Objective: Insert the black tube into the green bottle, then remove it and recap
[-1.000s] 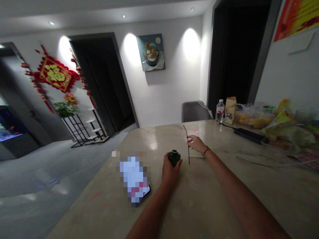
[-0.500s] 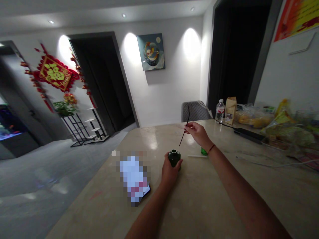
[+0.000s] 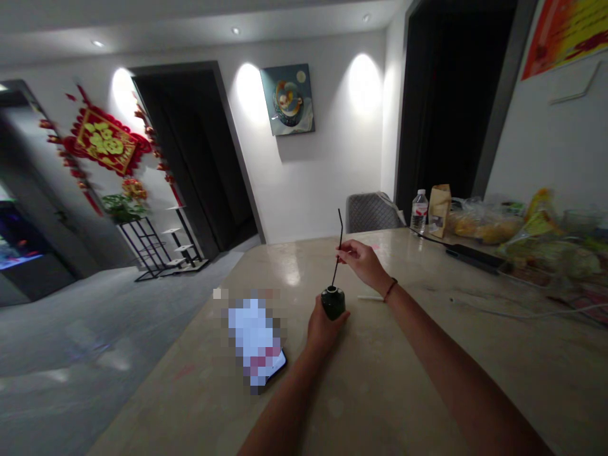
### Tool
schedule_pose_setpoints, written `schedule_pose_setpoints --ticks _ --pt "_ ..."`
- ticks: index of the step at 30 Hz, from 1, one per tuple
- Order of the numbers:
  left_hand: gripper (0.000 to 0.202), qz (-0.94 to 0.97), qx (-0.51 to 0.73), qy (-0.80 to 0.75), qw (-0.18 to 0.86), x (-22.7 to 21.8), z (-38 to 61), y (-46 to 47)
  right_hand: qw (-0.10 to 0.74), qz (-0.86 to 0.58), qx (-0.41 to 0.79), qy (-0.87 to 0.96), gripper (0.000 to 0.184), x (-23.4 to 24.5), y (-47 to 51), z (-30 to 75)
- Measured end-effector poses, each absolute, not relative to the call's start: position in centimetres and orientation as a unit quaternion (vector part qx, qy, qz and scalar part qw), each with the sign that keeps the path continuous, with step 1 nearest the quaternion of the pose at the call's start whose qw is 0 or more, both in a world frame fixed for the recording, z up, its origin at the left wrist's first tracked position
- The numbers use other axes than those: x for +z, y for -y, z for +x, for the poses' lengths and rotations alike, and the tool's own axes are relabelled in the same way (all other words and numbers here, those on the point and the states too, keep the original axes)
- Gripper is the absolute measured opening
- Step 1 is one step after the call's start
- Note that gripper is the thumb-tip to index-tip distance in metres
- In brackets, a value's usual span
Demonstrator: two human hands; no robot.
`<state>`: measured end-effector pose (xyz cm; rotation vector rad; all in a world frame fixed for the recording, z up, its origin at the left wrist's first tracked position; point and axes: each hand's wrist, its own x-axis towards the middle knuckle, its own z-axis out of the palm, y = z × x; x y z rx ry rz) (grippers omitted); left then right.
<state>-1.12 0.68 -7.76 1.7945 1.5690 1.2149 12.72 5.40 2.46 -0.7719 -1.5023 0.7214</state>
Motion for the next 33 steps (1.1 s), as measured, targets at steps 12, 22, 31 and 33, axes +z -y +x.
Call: schedule_pose_setpoints --ticks 12,22,31,33 --pt "0.058 0.671 0.434 -0.559 0.222 -8.1 -1.4 -0.8 0.507 -0.4 0.331 0.688 0.013 -0.3 -6.2 11.6" --pt "0.057 0.667 0.438 -0.559 0.225 -7.9 -1.3 -0.6 0.467 -0.419 0.334 0.704 0.018 -1.4 -6.8 11.5" --pt "0.056 0.668 0.441 -0.556 0.225 -7.9 -1.3 -0.6 0.458 -0.427 0.34 0.702 0.025 -1.2 -6.8 11.9" --pt "0.055 0.667 0.433 -0.563 0.226 -7.8 -1.2 -0.6 0.46 -0.445 0.339 0.69 0.027 -1.4 -7.2 12.2"
